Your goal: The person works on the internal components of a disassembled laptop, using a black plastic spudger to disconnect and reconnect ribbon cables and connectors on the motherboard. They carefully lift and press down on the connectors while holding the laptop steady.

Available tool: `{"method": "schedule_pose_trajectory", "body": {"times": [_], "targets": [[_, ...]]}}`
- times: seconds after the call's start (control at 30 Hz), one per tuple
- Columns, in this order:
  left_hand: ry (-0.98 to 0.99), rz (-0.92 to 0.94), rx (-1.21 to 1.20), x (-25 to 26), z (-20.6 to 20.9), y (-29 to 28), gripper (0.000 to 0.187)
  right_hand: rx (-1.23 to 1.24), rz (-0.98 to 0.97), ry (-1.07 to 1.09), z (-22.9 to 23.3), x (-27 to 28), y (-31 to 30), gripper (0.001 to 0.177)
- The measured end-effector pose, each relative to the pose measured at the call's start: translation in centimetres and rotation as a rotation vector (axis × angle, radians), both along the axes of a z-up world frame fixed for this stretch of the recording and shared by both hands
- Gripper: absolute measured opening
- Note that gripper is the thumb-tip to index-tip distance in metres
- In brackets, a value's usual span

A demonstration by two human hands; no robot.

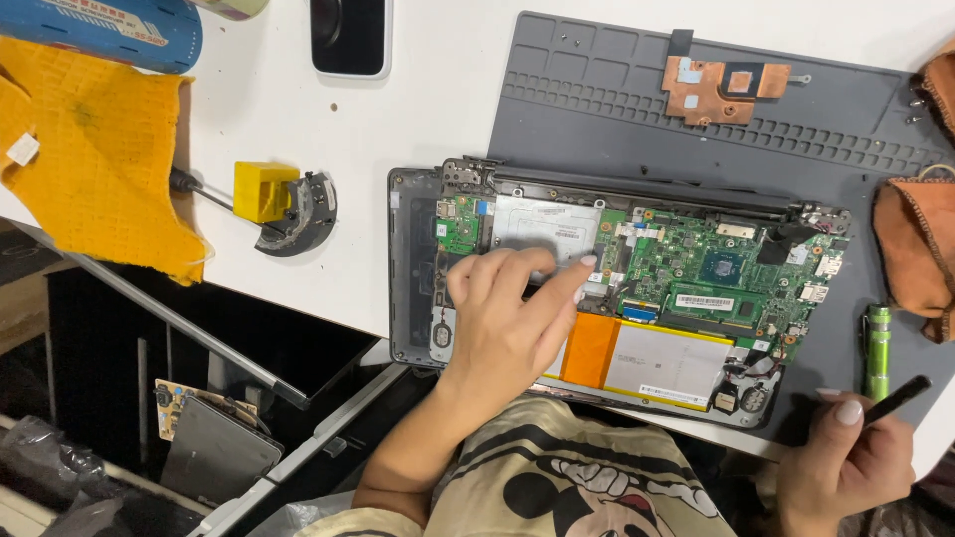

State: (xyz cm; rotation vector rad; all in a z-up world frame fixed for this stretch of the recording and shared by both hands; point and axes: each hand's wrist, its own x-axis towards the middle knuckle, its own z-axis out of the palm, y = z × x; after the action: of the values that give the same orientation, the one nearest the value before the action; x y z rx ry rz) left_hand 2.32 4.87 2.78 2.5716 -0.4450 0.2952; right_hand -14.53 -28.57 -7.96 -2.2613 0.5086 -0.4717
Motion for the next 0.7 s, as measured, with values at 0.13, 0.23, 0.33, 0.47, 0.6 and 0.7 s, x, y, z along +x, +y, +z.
{"method": "schedule_pose_trajectory", "body": {"times": [0.13, 0.23, 0.33, 0.47, 0.6, 0.7], "targets": [[0.020, -0.017, 0.021, 0.8, 0.4, -0.9, 0.041, -0.075, -0.018, 0.016, -0.1, -0.2, 0.0, 0.041], [0.085, -0.041, 0.080, 1.6, 0.7, -1.7, 0.039, -0.039, -0.004, 0.008, 0.3, 0.1, 0.3, 0.042], [0.145, -0.067, 0.209, 2.3, 1.0, -2.6, 0.044, 0.028, -0.030, 0.021, 0.5, 0.0, 0.4, 0.043], [0.149, -0.068, 0.137, 2.7, 1.4, -3.2, 0.028, 0.008, -0.067, 0.055, 1.5, 0.4, 1.3, 0.044], [0.167, -0.070, 0.145, 2.8, 1.6, -3.3, 0.027, 0.006, -0.060, 0.055, 1.1, -0.2, 1.0, 0.042], [0.163, -0.035, 0.133, 2.9, 1.7, -3.5, 0.022, 0.013, -0.089, 0.099, 1.3, -0.3, 1.2, 0.043]]}}
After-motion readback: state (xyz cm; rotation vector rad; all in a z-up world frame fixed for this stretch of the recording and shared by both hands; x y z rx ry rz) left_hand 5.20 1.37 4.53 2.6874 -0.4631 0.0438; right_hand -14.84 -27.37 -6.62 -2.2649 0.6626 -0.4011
